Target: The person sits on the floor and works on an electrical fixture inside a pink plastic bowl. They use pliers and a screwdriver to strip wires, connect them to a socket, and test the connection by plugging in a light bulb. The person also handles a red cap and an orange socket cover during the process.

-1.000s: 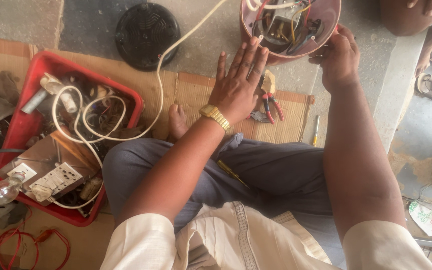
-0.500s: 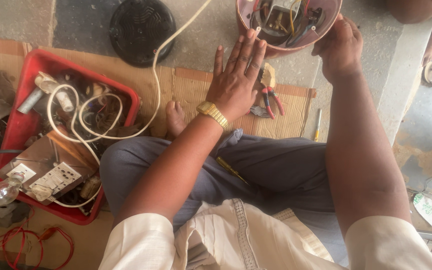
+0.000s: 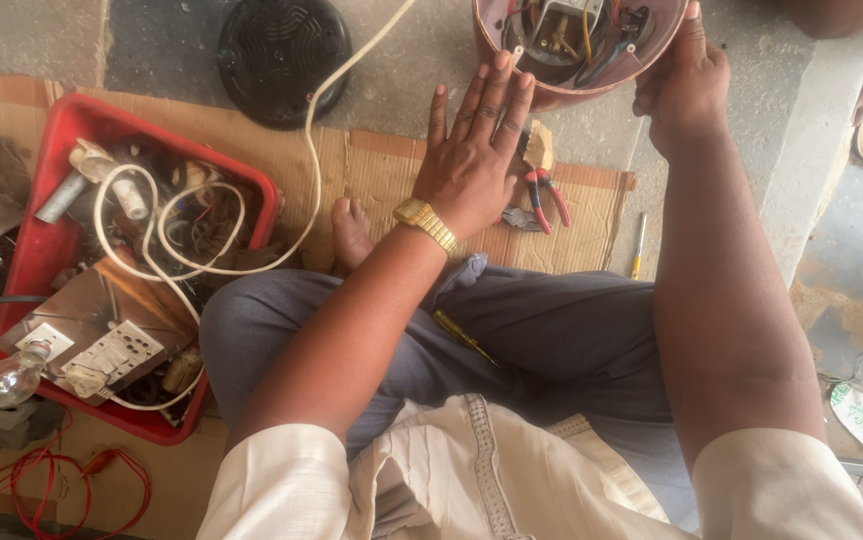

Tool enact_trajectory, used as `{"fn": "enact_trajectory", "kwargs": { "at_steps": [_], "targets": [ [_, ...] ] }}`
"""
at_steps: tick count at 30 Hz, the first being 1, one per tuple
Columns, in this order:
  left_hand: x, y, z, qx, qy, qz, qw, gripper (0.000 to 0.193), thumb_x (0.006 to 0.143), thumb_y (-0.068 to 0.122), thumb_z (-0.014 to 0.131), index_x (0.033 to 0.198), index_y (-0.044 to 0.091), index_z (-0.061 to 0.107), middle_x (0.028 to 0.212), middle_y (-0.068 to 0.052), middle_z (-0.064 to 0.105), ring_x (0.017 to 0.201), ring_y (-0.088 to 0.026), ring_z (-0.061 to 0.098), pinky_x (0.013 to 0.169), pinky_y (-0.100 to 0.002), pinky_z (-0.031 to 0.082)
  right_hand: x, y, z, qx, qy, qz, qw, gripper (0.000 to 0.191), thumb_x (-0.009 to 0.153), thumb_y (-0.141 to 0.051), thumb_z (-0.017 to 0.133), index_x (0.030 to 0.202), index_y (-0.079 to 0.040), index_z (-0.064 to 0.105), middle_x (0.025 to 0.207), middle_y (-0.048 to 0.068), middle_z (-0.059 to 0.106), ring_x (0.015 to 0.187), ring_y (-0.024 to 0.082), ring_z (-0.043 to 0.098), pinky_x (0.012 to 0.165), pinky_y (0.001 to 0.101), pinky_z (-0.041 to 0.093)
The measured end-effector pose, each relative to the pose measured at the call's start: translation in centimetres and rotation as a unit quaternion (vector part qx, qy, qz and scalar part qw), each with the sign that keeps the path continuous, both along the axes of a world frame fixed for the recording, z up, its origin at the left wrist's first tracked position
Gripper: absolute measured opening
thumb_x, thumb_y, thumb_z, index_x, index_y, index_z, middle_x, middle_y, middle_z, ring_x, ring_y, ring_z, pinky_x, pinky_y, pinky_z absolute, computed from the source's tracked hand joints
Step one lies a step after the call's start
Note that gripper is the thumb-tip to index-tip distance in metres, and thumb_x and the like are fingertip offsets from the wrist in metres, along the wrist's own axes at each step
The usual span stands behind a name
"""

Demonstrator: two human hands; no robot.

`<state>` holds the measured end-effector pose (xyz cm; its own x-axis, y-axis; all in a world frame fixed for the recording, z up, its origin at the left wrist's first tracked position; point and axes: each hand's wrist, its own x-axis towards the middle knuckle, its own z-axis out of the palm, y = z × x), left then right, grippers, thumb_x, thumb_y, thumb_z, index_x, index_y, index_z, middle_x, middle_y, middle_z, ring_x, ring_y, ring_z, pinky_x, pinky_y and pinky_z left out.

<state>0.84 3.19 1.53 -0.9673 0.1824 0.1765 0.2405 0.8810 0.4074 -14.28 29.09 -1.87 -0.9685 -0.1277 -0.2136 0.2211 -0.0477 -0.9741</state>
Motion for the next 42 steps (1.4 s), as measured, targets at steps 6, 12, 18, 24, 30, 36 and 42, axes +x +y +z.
{"fn": "enact_trajectory", "kwargs": {
  "at_steps": [6,12,18,24,30,36,42],
  "targets": [
    [0.0,0.0,-0.1,-0.006,-0.004,0.002,1.000,0.117,0.087,0.033,0.080,0.163,0.023,-0.008,0.172,-0.006,-0.006,0.160,-0.023,0.006,0.130,-0.058,0.002,-0.1,0.3,-0.6,-0.003,0.001,0.004,1.000,0.059,0.108,-0.065,0.056,0.094,-0.008,0.060,0.075,0.004,0.058,0.061,0.014,0.054,0.053,0.0306,0.045],
    [0.0,0.0,-0.1,0.004,0.002,0.000,1.000,0.117,0.086,0.034,0.080,0.162,0.024,-0.008,0.171,-0.006,-0.005,0.159,-0.024,0.006,0.130,-0.059,0.003,-0.6,0.9,-1.4,0.022,-0.028,-0.030,0.999,0.073,0.098,-0.079,0.049,0.098,-0.008,0.063,0.077,0.004,0.062,0.062,0.013,0.059,0.050,0.0298,0.048],
    [0.0,0.0,0.0,0.000,0.003,0.000,1.000,0.117,0.086,0.033,0.080,0.163,0.024,-0.008,0.172,-0.006,-0.005,0.160,-0.024,0.006,0.130,-0.059,0.003,-0.8,1.0,-1.6,0.055,-0.033,-0.043,0.997,0.078,0.094,-0.082,0.049,0.097,-0.006,0.064,0.076,0.006,0.065,0.061,0.014,0.062,0.048,0.0299,0.050],
    [0.1,-0.2,0.0,-0.001,-0.001,0.001,1.000,0.117,0.087,0.032,0.080,0.163,0.023,-0.009,0.172,-0.007,-0.006,0.160,-0.025,0.006,0.130,-0.059,0.003,-0.9,0.7,-1.7,0.058,-0.028,-0.032,0.997,0.078,0.095,-0.081,0.050,0.097,-0.005,0.065,0.076,0.006,0.065,0.060,0.014,0.062,0.047,0.0301,0.049],
    [0.1,0.0,0.0,-0.002,-0.002,-0.002,1.000,0.119,0.086,0.032,0.080,0.163,0.023,-0.010,0.172,-0.006,-0.007,0.161,-0.025,0.005,0.130,-0.060,0.002,-0.7,0.9,-1.7,0.034,-0.028,-0.034,0.998,0.074,0.098,-0.078,0.050,0.095,-0.006,0.065,0.076,0.007,0.065,0.059,0.015,0.061,0.048,0.0304,0.049],
    [0.1,-0.1,0.1,0.004,0.001,-0.002,1.000,0.118,0.086,0.032,0.080,0.163,0.024,-0.009,0.172,-0.007,-0.007,0.160,-0.025,0.005,0.130,-0.060,0.002,-0.5,0.5,-1.3,0.020,-0.037,-0.032,0.999,0.068,0.102,-0.073,0.053,0.094,-0.006,0.064,0.075,0.006,0.063,0.059,0.015,0.060,0.048,0.0309,0.049],
    [0.0,0.0,0.6,-0.011,-0.019,-0.006,1.000,0.115,0.087,0.031,0.079,0.163,0.023,-0.007,0.171,-0.008,-0.006,0.160,-0.026,0.005,0.129,-0.060,0.002,-0.3,0.4,-0.7,-0.006,-0.026,-0.027,0.999,0.064,0.106,-0.066,0.052,0.098,-0.005,0.066,0.077,0.006,0.064,0.059,0.014,0.058,0.049,0.0300,0.047]
  ]
}}
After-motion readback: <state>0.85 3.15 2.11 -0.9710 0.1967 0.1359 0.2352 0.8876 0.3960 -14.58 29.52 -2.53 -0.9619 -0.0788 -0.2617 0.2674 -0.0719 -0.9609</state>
